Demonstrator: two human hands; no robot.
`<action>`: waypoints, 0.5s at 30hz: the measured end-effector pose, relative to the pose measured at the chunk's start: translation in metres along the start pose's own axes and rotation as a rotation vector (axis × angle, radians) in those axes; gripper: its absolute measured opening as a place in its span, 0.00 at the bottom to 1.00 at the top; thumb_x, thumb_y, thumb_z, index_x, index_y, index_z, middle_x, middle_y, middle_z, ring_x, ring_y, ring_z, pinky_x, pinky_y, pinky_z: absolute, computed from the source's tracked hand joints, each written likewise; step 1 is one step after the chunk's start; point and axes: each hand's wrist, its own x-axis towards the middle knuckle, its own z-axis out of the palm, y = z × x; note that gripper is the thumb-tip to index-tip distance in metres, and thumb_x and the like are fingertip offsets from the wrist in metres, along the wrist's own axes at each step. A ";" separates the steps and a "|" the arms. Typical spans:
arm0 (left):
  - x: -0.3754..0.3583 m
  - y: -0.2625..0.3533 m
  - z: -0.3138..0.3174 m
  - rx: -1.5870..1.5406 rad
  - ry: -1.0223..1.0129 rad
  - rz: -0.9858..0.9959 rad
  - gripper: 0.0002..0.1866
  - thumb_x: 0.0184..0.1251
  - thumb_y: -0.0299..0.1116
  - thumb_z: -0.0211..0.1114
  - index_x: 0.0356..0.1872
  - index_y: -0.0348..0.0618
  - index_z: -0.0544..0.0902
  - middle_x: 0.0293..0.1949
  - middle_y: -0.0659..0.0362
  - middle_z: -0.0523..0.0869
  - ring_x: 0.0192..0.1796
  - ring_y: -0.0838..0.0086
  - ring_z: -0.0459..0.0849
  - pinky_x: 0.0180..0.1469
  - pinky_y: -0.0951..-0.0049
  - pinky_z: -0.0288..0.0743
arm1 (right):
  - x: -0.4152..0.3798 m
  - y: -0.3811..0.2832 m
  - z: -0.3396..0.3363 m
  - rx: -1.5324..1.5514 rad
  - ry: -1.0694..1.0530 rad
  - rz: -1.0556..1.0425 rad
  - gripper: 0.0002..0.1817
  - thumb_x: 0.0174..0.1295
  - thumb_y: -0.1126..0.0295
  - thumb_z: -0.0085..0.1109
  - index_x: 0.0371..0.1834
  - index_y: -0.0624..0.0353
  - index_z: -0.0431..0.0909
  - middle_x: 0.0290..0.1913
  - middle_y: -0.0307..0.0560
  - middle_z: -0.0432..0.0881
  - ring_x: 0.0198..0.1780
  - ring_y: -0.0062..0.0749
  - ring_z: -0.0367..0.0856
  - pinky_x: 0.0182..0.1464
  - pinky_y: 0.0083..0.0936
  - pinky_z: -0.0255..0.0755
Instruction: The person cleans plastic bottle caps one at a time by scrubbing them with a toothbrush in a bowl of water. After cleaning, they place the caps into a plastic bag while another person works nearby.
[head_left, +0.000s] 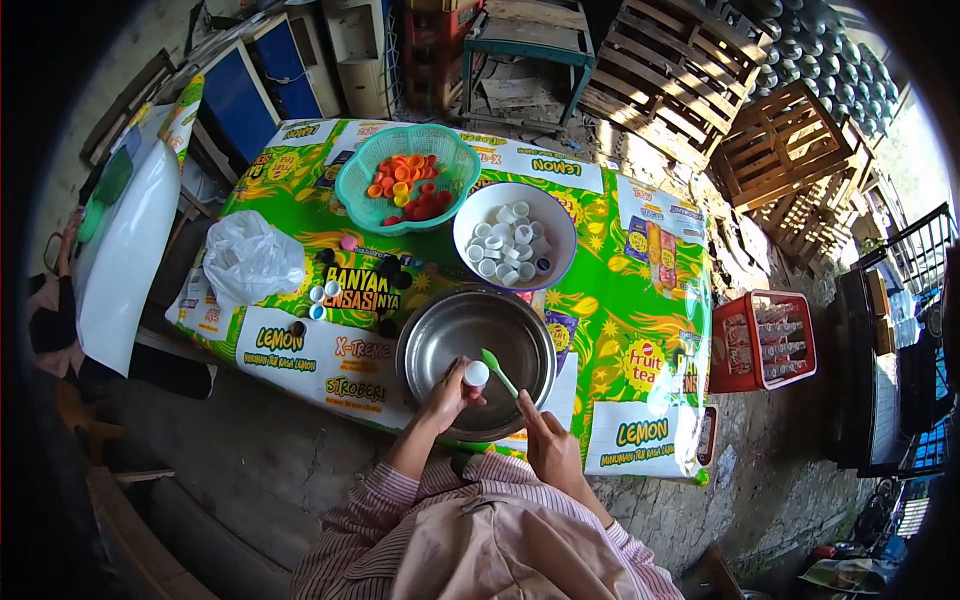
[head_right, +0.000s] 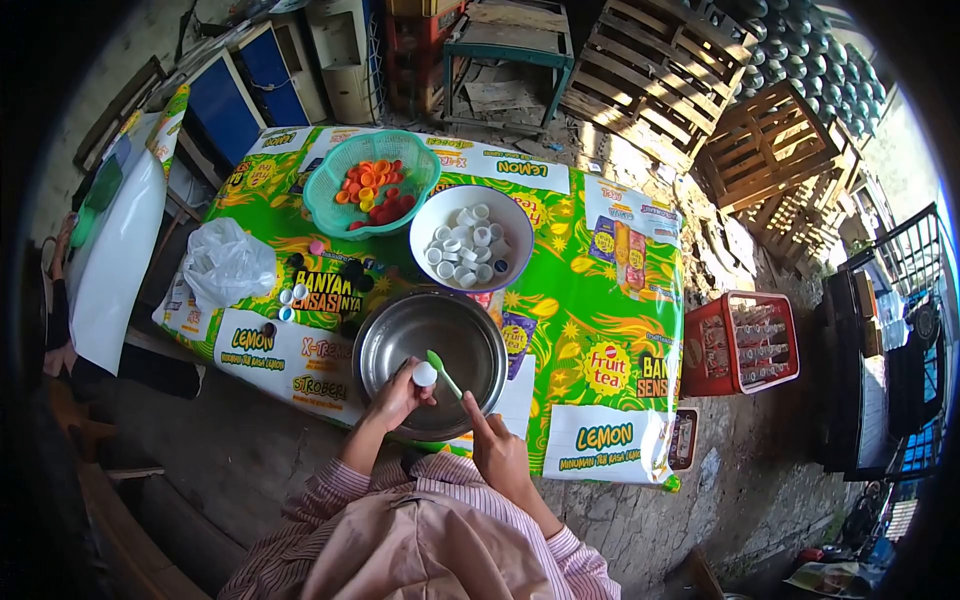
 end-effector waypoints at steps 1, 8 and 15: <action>-0.001 0.002 0.001 -0.007 -0.014 0.031 0.18 0.74 0.49 0.39 0.39 0.45 0.70 0.26 0.62 0.71 0.27 0.79 0.69 0.38 0.70 0.73 | -0.005 -0.001 0.001 -0.035 -0.047 -0.057 0.30 0.59 0.73 0.53 0.66 0.43 0.62 0.23 0.45 0.72 0.17 0.41 0.74 0.19 0.36 0.70; -0.012 0.016 0.010 0.500 0.095 0.247 0.15 0.74 0.44 0.43 0.40 0.42 0.69 0.27 0.62 0.72 0.27 0.80 0.71 0.34 0.75 0.73 | -0.010 -0.001 -0.009 0.045 0.052 0.037 0.26 0.61 0.71 0.52 0.65 0.45 0.64 0.26 0.47 0.75 0.21 0.43 0.76 0.22 0.37 0.70; -0.039 0.047 0.018 1.390 0.135 0.776 0.24 0.64 0.39 0.57 0.60 0.43 0.67 0.36 0.54 0.78 0.39 0.60 0.77 0.44 0.63 0.70 | -0.018 0.001 -0.003 -0.008 -0.006 0.111 0.25 0.63 0.71 0.50 0.65 0.45 0.64 0.28 0.49 0.77 0.22 0.45 0.76 0.22 0.37 0.70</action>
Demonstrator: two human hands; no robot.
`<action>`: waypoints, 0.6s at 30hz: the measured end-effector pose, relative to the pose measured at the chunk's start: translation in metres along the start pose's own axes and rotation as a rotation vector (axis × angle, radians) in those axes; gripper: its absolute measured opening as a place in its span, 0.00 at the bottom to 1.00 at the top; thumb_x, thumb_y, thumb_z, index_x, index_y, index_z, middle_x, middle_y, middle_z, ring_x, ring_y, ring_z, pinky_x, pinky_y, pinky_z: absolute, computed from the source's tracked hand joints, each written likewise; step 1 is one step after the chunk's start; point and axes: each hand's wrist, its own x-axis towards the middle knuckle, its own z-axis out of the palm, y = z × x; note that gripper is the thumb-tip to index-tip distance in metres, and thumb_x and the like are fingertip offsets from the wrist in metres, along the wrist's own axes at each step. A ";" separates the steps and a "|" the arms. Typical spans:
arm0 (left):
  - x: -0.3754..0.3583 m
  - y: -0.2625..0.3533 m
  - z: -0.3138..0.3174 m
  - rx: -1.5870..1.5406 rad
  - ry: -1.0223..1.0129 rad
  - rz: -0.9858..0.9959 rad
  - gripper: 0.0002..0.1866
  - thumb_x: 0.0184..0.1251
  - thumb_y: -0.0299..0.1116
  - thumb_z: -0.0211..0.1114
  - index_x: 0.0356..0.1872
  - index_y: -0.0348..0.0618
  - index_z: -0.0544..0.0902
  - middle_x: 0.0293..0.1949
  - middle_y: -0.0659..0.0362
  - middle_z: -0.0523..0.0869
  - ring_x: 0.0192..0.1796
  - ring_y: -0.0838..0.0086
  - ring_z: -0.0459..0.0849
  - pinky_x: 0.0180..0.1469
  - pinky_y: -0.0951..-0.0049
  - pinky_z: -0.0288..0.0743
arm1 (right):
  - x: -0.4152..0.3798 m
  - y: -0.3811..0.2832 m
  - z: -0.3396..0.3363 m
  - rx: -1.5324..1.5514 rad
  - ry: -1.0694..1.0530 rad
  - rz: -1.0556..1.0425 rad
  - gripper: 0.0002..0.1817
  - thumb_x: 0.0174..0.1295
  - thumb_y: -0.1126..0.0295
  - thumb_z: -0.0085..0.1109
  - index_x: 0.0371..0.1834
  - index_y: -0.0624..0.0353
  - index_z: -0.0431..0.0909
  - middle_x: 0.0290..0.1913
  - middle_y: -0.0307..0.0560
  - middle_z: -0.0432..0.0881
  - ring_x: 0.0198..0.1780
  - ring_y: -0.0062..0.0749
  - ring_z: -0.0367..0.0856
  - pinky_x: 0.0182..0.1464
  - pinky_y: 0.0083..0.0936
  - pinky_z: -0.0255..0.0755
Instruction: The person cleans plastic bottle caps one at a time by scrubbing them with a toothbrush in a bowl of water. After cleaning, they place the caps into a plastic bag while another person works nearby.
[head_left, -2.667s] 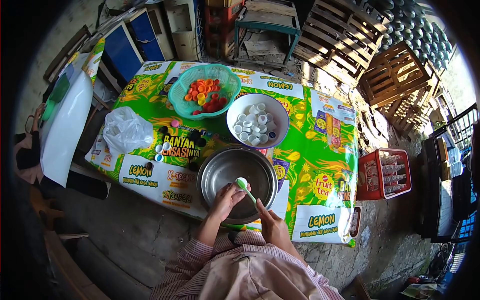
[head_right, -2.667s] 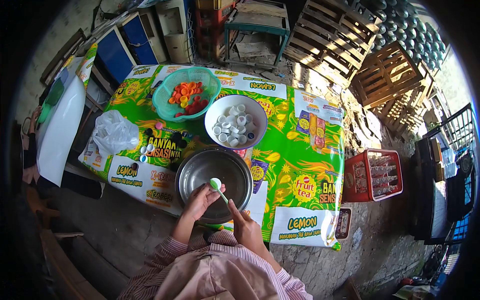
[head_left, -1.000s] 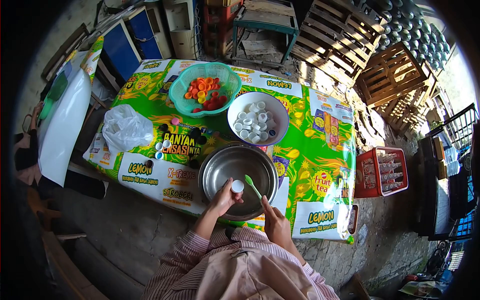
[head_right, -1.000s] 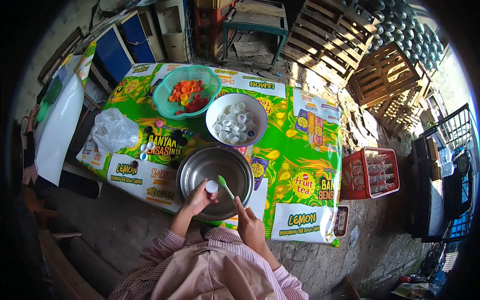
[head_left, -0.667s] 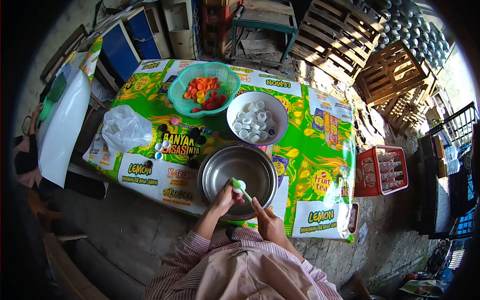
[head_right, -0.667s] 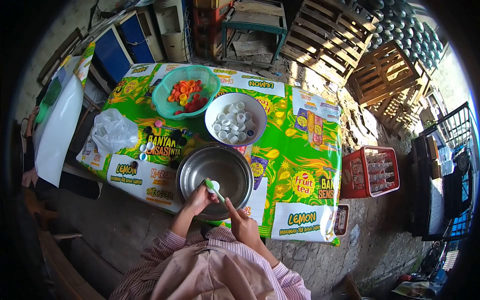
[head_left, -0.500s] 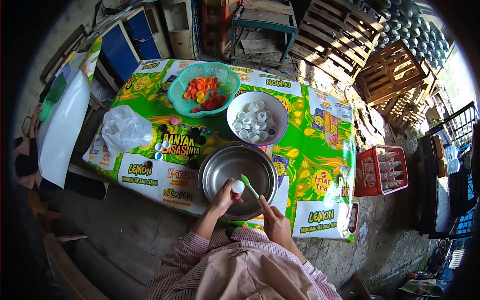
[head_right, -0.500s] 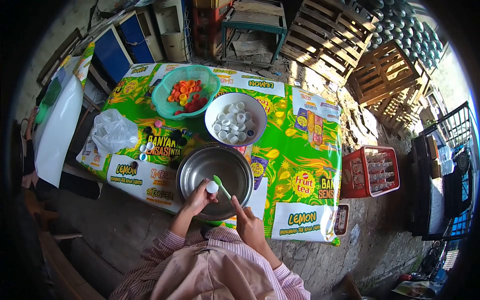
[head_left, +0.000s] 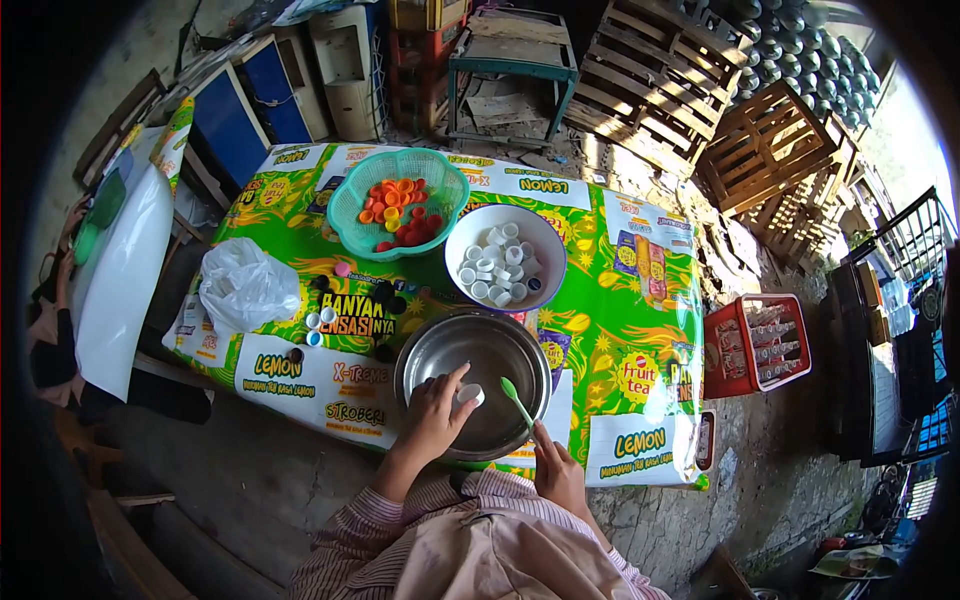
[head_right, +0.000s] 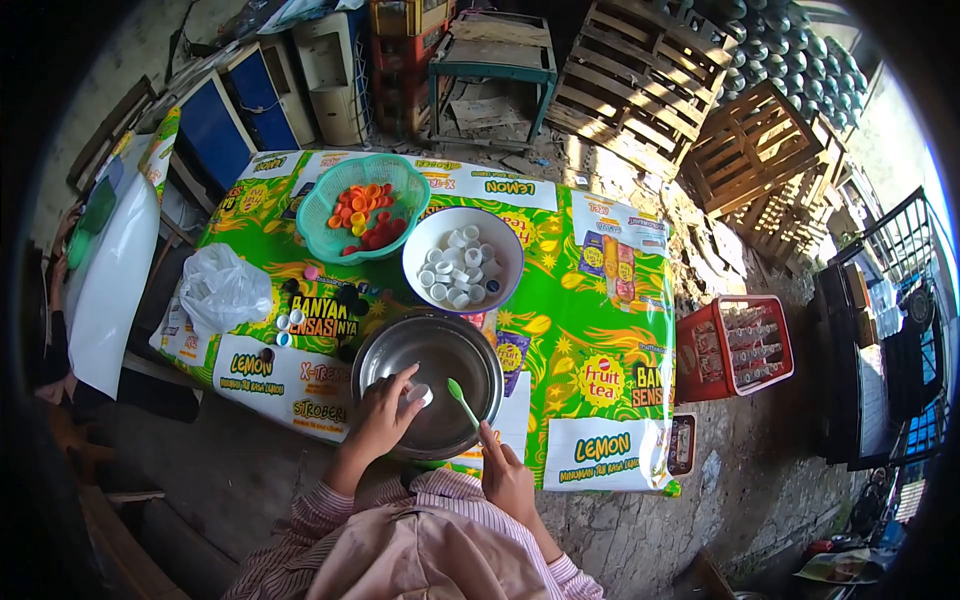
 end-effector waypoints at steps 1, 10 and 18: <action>0.002 0.001 -0.004 0.002 -0.001 0.004 0.24 0.64 0.39 0.57 0.60 0.43 0.67 0.36 0.54 0.78 0.39 0.60 0.77 0.44 0.63 0.70 | -0.001 -0.005 -0.005 0.066 0.017 0.001 0.25 0.63 0.71 0.49 0.65 0.45 0.64 0.28 0.50 0.77 0.22 0.45 0.77 0.22 0.37 0.70; -0.016 -0.004 0.006 0.151 -0.090 0.078 0.25 0.60 0.40 0.60 0.58 0.45 0.70 0.39 0.58 0.79 0.43 0.66 0.75 0.52 0.63 0.59 | -0.005 -0.004 -0.006 0.064 0.032 0.045 0.25 0.62 0.70 0.50 0.65 0.45 0.63 0.28 0.52 0.78 0.23 0.46 0.77 0.23 0.39 0.70; -0.017 -0.006 -0.001 0.161 -0.046 0.066 0.25 0.61 0.42 0.59 0.59 0.46 0.69 0.43 0.59 0.79 0.47 0.68 0.76 0.55 0.61 0.56 | -0.009 -0.006 -0.003 0.038 -0.042 0.118 0.24 0.62 0.70 0.51 0.64 0.50 0.64 0.30 0.55 0.79 0.25 0.50 0.78 0.26 0.40 0.71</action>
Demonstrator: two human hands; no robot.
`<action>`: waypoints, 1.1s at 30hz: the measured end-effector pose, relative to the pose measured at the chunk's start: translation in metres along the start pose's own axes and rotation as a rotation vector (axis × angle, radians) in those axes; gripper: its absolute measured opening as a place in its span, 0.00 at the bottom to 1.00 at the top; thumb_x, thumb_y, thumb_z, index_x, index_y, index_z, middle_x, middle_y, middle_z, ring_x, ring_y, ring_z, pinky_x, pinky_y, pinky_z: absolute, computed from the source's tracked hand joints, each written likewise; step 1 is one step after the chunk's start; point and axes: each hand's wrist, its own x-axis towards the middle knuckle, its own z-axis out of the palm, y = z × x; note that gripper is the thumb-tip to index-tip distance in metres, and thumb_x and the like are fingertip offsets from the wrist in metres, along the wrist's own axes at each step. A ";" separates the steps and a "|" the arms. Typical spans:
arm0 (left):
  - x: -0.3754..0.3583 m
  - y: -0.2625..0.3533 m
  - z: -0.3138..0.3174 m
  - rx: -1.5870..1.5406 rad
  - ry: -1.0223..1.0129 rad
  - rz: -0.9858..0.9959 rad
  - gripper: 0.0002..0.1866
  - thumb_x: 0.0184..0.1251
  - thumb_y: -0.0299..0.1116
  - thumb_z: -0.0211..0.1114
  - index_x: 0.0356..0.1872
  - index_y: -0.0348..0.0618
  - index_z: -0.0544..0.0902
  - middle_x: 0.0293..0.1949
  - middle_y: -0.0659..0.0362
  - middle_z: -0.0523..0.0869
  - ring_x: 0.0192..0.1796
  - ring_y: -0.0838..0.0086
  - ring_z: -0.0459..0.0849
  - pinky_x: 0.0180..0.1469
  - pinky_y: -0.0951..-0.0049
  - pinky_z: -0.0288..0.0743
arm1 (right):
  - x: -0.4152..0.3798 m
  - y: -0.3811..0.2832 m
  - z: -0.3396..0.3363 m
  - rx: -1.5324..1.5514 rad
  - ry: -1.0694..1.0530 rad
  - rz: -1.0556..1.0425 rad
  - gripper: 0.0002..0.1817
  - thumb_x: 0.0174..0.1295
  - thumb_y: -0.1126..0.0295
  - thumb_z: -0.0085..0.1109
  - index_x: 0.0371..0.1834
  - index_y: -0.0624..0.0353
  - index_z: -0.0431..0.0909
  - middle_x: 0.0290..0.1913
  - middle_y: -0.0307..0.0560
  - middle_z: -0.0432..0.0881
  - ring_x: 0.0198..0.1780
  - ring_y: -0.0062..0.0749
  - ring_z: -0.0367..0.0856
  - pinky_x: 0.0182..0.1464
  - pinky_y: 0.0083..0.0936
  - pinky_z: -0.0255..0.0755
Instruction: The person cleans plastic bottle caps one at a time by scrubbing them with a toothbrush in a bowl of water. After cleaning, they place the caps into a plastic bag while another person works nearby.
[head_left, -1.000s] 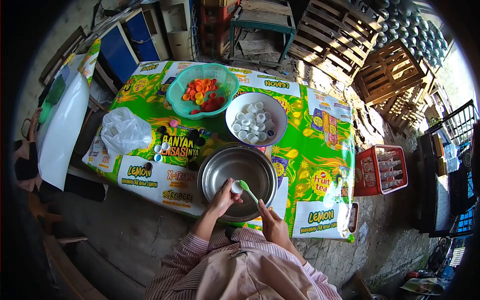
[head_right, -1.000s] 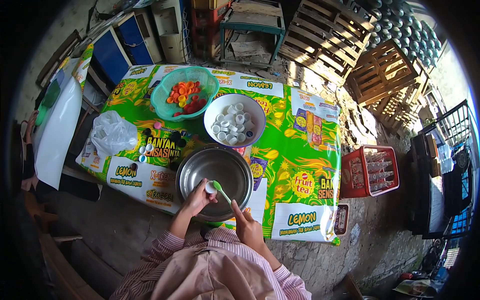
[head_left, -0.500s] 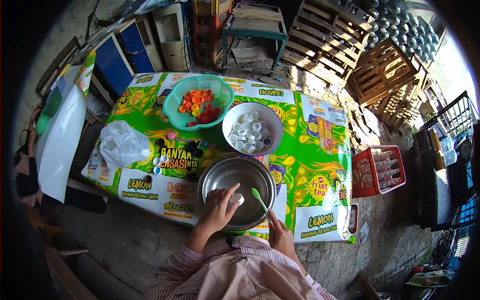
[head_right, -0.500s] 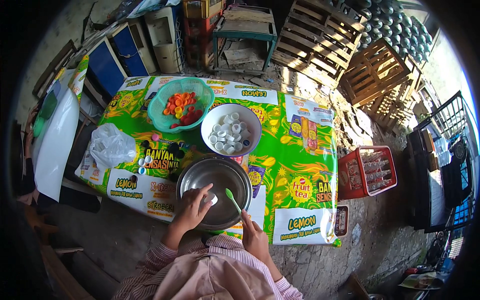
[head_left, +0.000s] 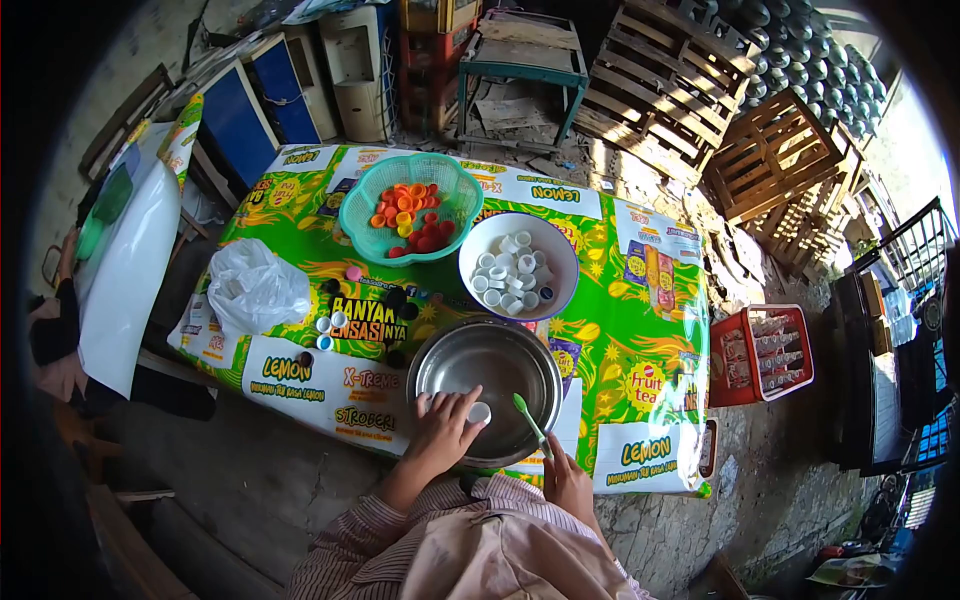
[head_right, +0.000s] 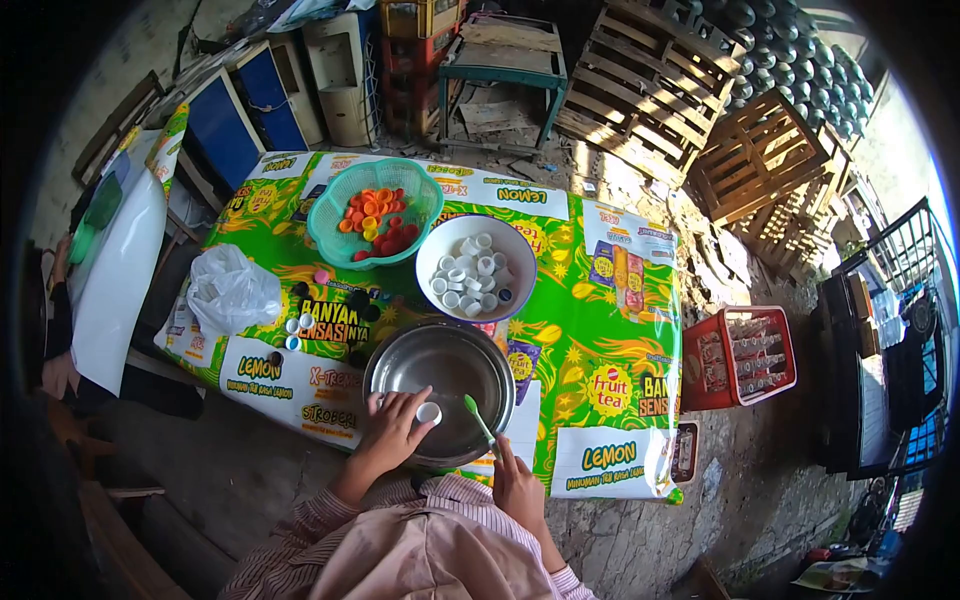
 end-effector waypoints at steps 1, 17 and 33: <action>0.002 -0.003 0.002 0.103 -0.054 -0.009 0.25 0.61 0.41 0.60 0.59 0.47 0.69 0.43 0.59 0.79 0.47 0.69 0.76 0.55 0.62 0.56 | 0.002 0.004 0.004 -0.061 0.007 0.002 0.26 0.61 0.69 0.51 0.65 0.47 0.63 0.29 0.51 0.78 0.23 0.48 0.77 0.24 0.40 0.71; 0.167 -0.031 0.030 -0.095 0.125 0.000 0.33 0.61 0.44 0.60 0.65 0.43 0.60 0.55 0.52 0.74 0.56 0.59 0.72 0.57 0.57 0.58 | 0.000 -0.016 0.007 -0.092 -0.067 0.065 0.22 0.62 0.71 0.49 0.62 0.53 0.66 0.33 0.60 0.80 0.30 0.54 0.79 0.31 0.43 0.71; -0.020 -0.214 -0.055 0.439 0.472 -0.667 0.27 0.46 0.42 0.71 0.48 0.47 0.71 0.45 0.56 0.75 0.50 0.60 0.70 0.48 0.56 0.59 | 0.022 -0.053 0.039 -0.037 0.122 -0.156 0.24 0.60 0.76 0.52 0.62 0.57 0.65 0.30 0.55 0.78 0.23 0.46 0.76 0.25 0.36 0.68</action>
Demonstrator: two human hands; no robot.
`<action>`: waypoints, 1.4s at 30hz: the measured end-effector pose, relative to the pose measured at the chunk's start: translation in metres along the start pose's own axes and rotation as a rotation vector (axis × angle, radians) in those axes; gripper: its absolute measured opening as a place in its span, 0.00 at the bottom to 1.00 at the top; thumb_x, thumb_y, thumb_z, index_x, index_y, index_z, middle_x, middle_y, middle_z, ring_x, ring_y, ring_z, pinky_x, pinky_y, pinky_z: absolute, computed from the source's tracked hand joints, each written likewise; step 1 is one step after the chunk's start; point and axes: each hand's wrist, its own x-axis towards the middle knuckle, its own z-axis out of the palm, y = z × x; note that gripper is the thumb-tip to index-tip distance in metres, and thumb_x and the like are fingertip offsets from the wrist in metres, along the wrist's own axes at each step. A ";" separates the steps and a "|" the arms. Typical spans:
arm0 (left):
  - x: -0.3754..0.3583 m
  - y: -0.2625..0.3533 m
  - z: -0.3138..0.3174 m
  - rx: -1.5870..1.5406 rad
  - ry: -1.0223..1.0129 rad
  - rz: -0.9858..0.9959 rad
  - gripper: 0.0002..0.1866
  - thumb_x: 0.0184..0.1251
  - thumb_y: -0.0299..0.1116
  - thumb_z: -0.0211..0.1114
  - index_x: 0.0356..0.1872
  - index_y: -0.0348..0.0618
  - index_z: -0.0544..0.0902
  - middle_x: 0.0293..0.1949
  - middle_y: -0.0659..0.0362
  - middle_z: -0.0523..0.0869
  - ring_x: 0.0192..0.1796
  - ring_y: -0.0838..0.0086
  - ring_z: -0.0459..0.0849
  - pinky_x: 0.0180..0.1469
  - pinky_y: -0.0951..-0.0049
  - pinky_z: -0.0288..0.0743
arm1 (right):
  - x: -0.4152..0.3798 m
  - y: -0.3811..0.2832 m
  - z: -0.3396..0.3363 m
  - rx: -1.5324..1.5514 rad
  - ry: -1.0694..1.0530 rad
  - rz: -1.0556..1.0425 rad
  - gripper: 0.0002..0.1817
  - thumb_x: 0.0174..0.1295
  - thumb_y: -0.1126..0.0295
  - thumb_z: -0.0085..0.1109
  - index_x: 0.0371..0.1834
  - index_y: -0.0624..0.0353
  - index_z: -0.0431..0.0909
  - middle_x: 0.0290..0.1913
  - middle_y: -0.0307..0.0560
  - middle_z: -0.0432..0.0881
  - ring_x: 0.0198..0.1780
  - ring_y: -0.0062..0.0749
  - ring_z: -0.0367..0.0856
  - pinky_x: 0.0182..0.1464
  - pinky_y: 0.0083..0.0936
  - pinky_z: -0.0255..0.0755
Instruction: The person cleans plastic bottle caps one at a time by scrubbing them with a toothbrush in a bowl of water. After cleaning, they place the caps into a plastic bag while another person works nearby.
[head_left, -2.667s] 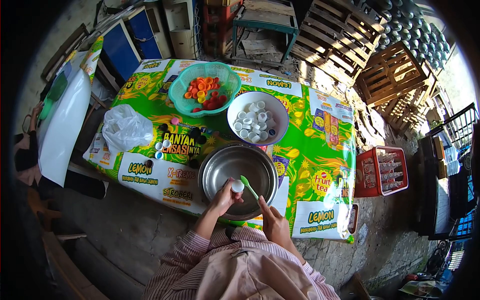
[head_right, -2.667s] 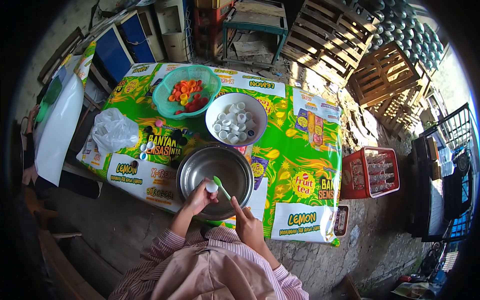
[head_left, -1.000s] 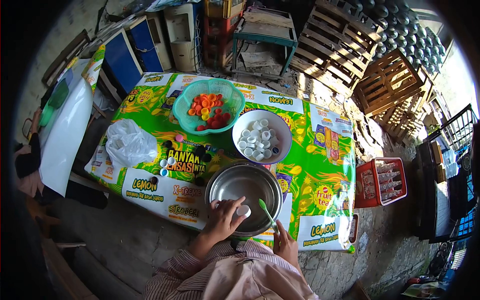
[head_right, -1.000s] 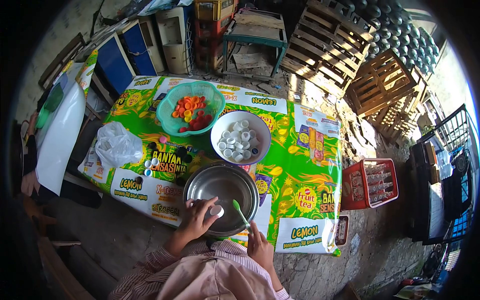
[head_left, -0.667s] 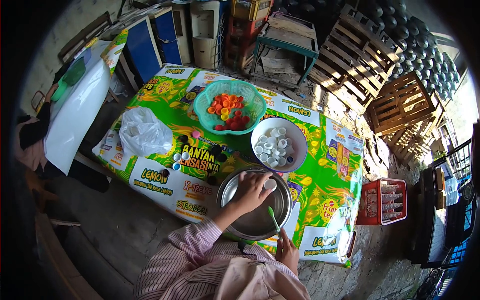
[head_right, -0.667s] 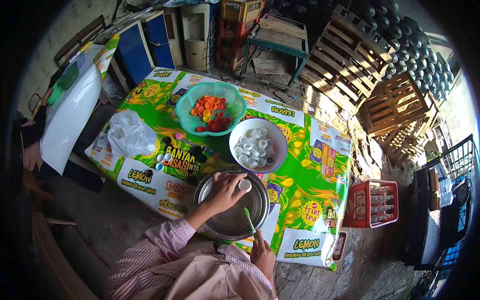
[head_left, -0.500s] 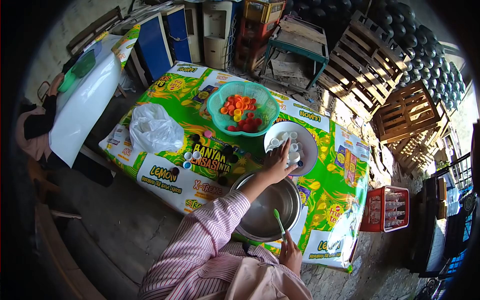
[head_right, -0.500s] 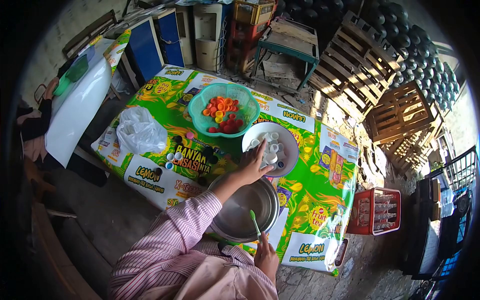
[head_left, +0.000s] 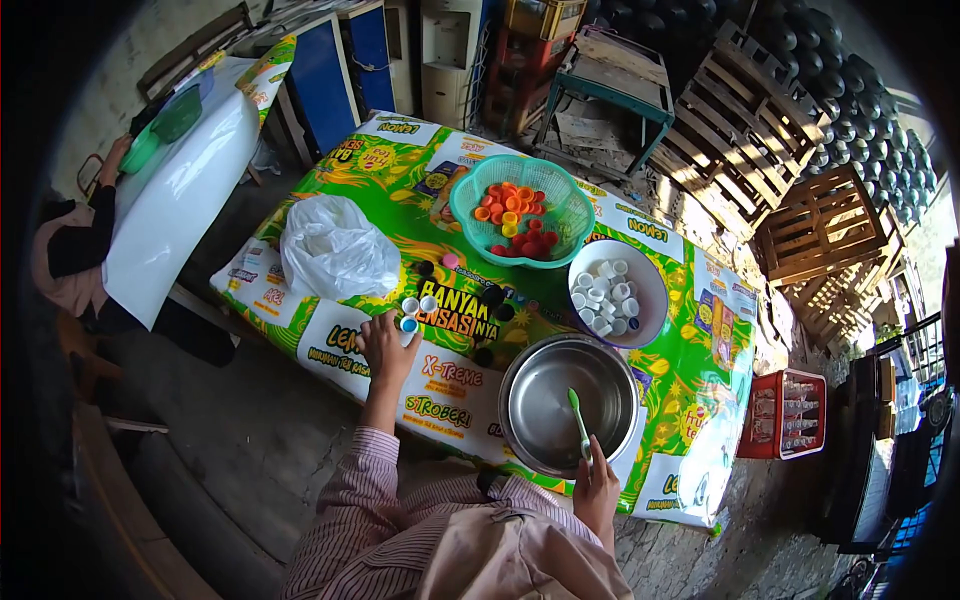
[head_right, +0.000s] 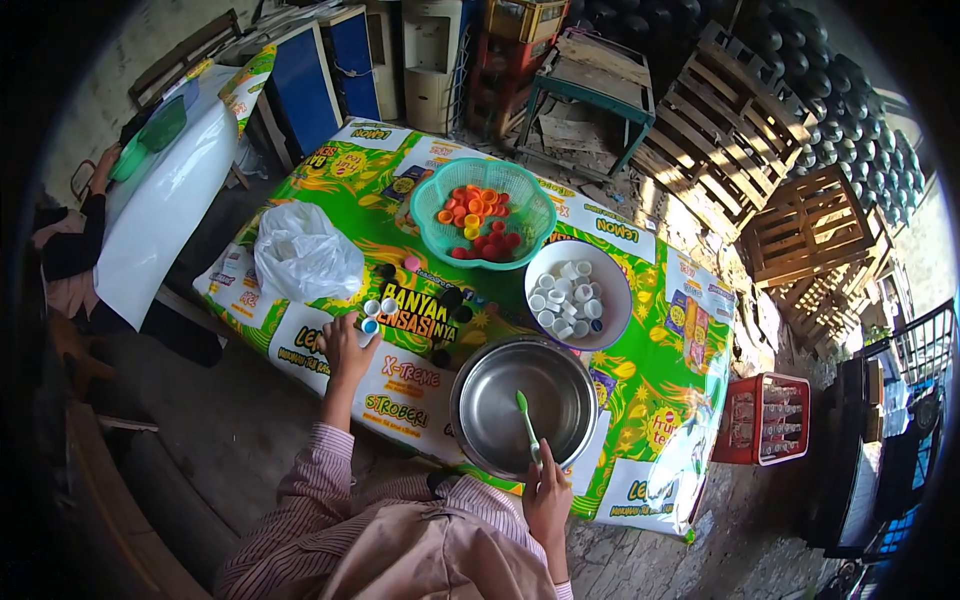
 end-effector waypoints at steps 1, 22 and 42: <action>0.001 -0.001 0.001 0.013 -0.018 0.019 0.25 0.46 0.42 0.71 0.46 0.48 0.72 0.44 0.57 0.76 0.50 0.61 0.70 0.49 0.56 0.59 | 0.001 -0.005 0.002 -0.006 -0.006 -0.003 0.25 0.60 0.76 0.52 0.63 0.57 0.65 0.30 0.55 0.78 0.24 0.45 0.77 0.25 0.36 0.68; -0.065 0.156 -0.034 -0.411 -0.395 0.758 0.18 0.45 0.36 0.70 0.41 0.53 0.80 0.42 0.67 0.78 0.51 0.73 0.72 0.49 0.64 0.58 | -0.014 0.029 -0.034 -0.018 0.140 0.120 0.21 0.61 0.75 0.52 0.60 0.58 0.68 0.33 0.55 0.79 0.22 0.39 0.75 0.26 0.33 0.68; -0.103 0.194 -0.018 -0.452 -0.737 0.575 0.16 0.45 0.28 0.71 0.40 0.49 0.81 0.41 0.63 0.81 0.48 0.69 0.78 0.52 0.66 0.60 | -0.026 0.075 -0.067 0.126 0.038 0.156 0.22 0.60 0.75 0.53 0.60 0.56 0.68 0.37 0.57 0.81 0.30 0.45 0.81 0.29 0.34 0.73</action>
